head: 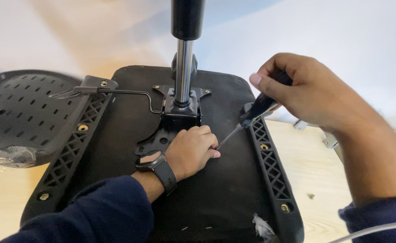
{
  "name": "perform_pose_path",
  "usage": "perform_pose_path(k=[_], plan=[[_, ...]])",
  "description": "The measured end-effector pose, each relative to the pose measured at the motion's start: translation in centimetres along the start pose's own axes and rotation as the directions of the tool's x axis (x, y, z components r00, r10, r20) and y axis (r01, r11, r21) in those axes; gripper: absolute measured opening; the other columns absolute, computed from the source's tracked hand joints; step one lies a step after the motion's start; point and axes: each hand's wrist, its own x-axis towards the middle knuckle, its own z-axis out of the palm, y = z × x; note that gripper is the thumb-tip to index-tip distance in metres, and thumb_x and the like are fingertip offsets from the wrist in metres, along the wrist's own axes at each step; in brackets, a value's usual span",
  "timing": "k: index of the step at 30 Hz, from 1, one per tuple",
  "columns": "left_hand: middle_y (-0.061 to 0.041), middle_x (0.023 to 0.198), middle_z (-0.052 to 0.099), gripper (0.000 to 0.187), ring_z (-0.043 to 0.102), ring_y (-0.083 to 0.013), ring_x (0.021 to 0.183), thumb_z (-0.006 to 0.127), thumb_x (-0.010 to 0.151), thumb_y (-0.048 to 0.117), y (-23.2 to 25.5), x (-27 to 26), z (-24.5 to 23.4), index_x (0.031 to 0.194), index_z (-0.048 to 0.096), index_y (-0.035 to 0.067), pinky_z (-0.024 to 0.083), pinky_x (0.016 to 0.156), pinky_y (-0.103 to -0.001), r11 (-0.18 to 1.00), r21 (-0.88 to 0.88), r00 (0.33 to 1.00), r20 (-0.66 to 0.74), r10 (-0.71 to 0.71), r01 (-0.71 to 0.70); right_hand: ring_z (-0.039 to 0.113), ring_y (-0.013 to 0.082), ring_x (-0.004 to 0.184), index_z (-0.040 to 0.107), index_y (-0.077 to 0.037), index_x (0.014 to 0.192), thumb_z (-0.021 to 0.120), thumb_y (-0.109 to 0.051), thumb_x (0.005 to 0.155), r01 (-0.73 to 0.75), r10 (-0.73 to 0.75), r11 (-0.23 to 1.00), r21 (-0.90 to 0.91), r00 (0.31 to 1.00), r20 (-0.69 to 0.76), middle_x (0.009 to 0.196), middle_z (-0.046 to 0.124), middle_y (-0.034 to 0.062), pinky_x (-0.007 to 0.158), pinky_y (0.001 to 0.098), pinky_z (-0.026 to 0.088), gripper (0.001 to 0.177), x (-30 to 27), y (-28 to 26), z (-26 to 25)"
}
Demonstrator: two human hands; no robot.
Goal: The person uses a screwdriver to tighten screws on the underside of an office chair seat, securing the central gas lift mechanism to the seat base. The person works methodically around the mounting plate, tightening each screw in turn.
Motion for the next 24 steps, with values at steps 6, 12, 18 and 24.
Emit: perform_pose_path(k=[6,12,18,24], plan=[[-0.003,0.094,0.063,0.022,0.061,-0.0244,0.092,0.07,0.089,0.035,-0.1,0.0,0.4,0.089,0.07,0.013,0.047,0.079,-0.042,0.997,0.072,1.0,0.023,0.018,-0.02,0.067,0.0204,0.057,0.064,-0.004,0.122,0.063,-0.033,0.106,-0.159,0.137,0.967,-0.198,0.983,-0.123,0.086,0.076,0.0181,0.051,0.0345,0.053,0.033,-0.9,0.1,0.5],[-0.005,0.097,0.063,0.027,0.062,-0.0257,0.094,0.07,0.089,0.039,-0.3,0.2,0.7,0.091,0.07,0.012,0.049,0.082,-0.041,0.996,0.089,0.999,0.05,0.016,-0.021,0.07,0.0164,0.065,0.062,-0.004,0.121,0.07,-0.015,0.096,0.097,-0.097,0.995,-0.017,0.995,-0.013,0.087,0.074,0.0106,0.054,0.0294,0.057,0.029,-1.8,0.5,-0.9],[-0.003,0.1,0.066,0.022,0.065,-0.0243,0.1,0.073,0.084,0.031,-0.8,0.8,0.1,0.094,0.073,0.012,0.053,0.085,-0.039,0.999,-0.019,0.99,0.138,-0.026,0.029,0.069,0.0161,0.069,0.064,-0.002,0.115,0.071,-0.013,0.096,0.094,-0.094,0.993,0.074,0.996,-0.002,0.086,0.072,0.0107,0.058,0.0294,0.056,0.023,-1.4,1.1,-1.0],[-0.006,0.101,0.062,0.02,0.06,-0.0286,0.1,0.07,0.089,0.029,0.0,0.7,0.8,0.096,0.069,0.01,0.048,0.084,-0.045,0.995,0.1,0.991,0.127,-0.045,0.032,0.068,0.0145,0.07,0.062,-0.001,0.112,0.069,-0.011,0.095,0.166,-0.157,0.984,0.062,0.979,-0.127,0.086,0.071,0.0094,0.059,0.0266,0.056,0.021,-2.3,2.2,-0.9]])
